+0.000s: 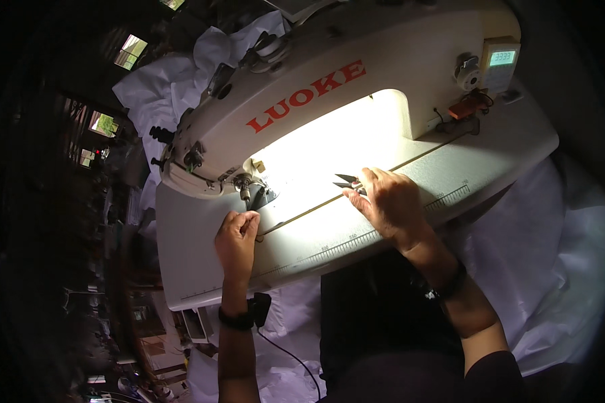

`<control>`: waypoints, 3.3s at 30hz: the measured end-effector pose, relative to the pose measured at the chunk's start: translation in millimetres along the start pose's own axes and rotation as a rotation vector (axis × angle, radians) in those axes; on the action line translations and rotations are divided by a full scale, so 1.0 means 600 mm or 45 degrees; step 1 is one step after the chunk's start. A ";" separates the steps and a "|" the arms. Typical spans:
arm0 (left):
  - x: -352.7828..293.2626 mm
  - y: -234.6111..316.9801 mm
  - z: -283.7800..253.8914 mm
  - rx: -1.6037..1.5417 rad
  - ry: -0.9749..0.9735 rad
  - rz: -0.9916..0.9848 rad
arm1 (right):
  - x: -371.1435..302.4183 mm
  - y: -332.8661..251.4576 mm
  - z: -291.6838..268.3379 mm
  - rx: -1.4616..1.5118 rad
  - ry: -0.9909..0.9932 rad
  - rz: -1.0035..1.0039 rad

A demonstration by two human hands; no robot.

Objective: The person is sewing a large piece of white fabric using an industrial sewing machine.

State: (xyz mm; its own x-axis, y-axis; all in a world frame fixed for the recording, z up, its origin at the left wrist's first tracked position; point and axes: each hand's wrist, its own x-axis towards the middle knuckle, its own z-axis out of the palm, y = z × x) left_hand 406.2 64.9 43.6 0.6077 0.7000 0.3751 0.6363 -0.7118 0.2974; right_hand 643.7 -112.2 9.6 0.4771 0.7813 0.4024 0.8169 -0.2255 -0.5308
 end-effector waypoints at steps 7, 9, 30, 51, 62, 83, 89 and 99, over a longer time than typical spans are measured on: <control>0.063 -0.041 0.074 -0.484 -0.049 -0.405 | -0.002 0.001 -0.006 0.083 -0.022 -0.004; 0.067 -0.053 0.085 -0.657 -0.016 -0.415 | 0.000 0.001 -0.009 0.095 -0.014 -0.017; 0.057 -0.062 0.098 -0.750 0.055 -0.506 | -0.002 0.013 -0.011 0.125 -0.101 -0.081; 0.056 -0.055 0.095 -0.725 0.064 -0.585 | -0.002 0.014 -0.008 0.074 -0.086 -0.099; 0.055 -0.050 0.095 -0.784 0.078 -0.609 | -0.001 0.013 -0.008 0.080 -0.063 -0.104; 0.054 -0.039 0.101 -0.786 0.139 -0.571 | -0.002 0.012 -0.007 0.090 -0.082 -0.092; 0.053 -0.043 0.105 -0.915 0.112 -0.588 | 0.017 0.001 -0.013 -0.029 -0.003 -0.087; 0.060 -0.033 0.108 -0.488 0.208 -0.417 | 0.163 -0.112 0.123 0.095 -0.418 -0.323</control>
State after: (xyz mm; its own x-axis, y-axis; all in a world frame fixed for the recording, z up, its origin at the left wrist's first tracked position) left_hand 446.2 107.9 -5.9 0.3046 0.8928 0.3318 0.5426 -0.4490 0.7099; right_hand 611.3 22.4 29.6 0.1254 0.9532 0.2751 0.8639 0.0314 -0.5027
